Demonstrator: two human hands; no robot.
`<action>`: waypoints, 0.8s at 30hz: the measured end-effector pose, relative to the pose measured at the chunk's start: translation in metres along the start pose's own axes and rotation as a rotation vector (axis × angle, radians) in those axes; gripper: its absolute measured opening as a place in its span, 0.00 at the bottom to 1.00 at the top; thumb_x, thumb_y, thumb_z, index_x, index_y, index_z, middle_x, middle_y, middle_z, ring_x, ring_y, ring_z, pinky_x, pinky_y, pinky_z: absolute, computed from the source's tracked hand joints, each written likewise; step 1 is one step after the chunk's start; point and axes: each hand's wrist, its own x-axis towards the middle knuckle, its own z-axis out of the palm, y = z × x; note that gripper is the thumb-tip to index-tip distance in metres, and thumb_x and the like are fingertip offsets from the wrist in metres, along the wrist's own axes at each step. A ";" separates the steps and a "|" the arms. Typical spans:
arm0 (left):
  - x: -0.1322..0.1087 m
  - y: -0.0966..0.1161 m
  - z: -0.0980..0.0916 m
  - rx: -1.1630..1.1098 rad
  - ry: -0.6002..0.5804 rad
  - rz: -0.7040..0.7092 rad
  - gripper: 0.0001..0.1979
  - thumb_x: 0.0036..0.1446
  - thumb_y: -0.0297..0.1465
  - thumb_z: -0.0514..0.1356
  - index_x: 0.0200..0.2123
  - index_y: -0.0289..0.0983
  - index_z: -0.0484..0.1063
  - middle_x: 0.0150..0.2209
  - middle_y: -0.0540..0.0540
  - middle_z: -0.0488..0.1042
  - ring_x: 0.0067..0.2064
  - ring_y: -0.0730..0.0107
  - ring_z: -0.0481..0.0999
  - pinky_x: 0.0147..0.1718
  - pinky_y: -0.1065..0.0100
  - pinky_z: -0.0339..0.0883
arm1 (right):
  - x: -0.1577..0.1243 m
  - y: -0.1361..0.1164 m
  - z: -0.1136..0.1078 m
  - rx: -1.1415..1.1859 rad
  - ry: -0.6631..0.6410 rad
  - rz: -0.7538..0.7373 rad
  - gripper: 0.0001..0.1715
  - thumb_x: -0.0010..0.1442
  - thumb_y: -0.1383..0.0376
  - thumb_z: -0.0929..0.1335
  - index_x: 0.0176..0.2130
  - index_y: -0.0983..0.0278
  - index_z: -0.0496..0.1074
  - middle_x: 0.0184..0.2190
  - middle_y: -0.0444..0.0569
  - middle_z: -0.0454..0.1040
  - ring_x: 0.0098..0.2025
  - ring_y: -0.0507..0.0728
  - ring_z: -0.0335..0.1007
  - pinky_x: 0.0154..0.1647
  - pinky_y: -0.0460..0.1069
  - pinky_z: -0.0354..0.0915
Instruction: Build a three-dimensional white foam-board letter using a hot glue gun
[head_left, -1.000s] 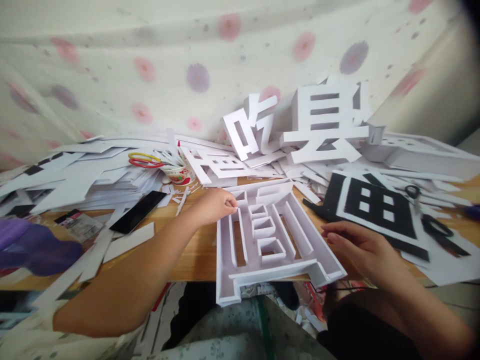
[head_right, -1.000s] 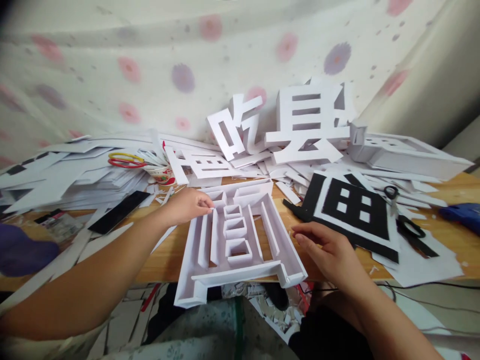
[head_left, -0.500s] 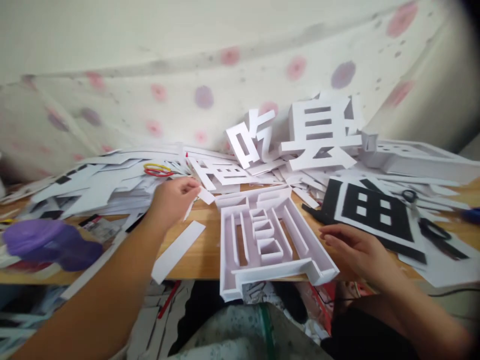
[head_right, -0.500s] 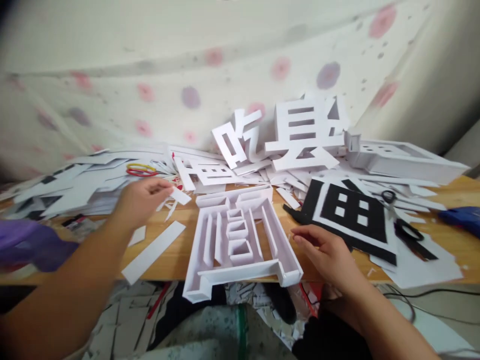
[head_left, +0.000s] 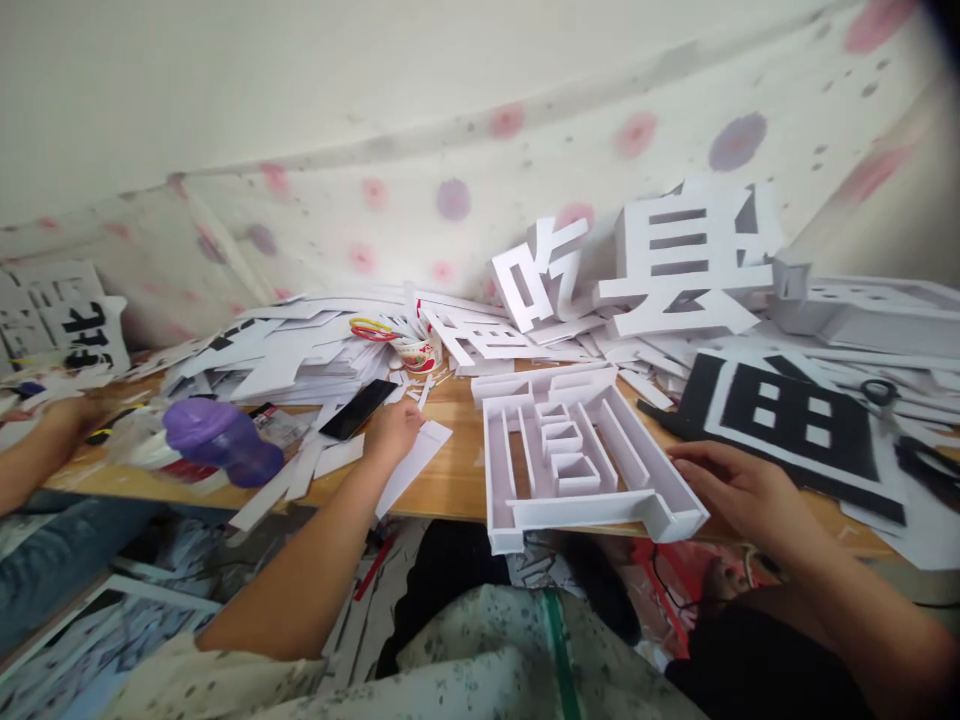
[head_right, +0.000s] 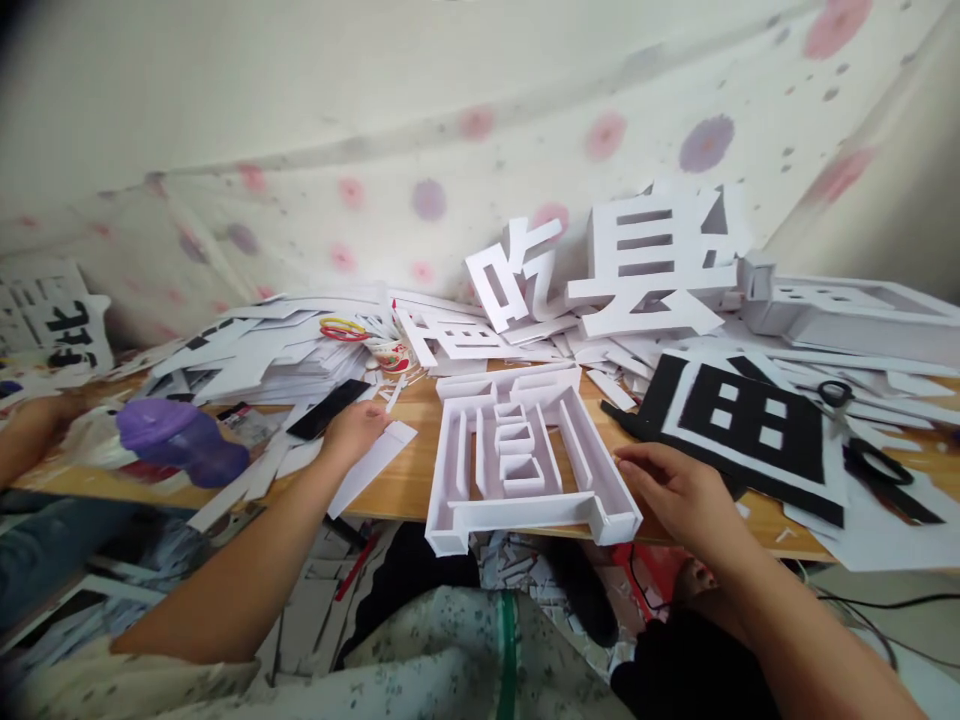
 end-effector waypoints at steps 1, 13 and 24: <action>-0.002 0.002 -0.003 0.044 -0.007 0.026 0.15 0.58 0.41 0.60 0.39 0.35 0.73 0.40 0.44 0.76 0.43 0.63 0.75 0.45 0.57 0.67 | -0.001 -0.002 0.000 0.003 -0.008 -0.011 0.26 0.52 0.46 0.68 0.38 0.64 0.79 0.37 0.55 0.82 0.37 0.65 0.77 0.41 0.58 0.71; -0.034 0.022 0.005 0.208 0.043 0.147 0.15 0.44 0.37 0.66 0.36 0.40 0.68 0.39 0.43 0.78 0.42 0.54 0.77 0.38 0.63 0.66 | 0.001 0.006 -0.005 0.029 0.079 -0.006 0.23 0.50 0.48 0.69 0.36 0.64 0.78 0.35 0.54 0.81 0.37 0.65 0.76 0.42 0.59 0.70; -0.175 0.110 -0.051 -0.081 0.360 0.922 0.19 0.47 0.27 0.65 0.42 0.43 0.61 0.45 0.44 0.75 0.46 0.59 0.75 0.46 0.58 0.68 | -0.074 -0.113 0.014 0.361 -0.021 -0.385 0.16 0.62 0.59 0.67 0.49 0.59 0.76 0.42 0.50 0.81 0.41 0.59 0.77 0.44 0.53 0.73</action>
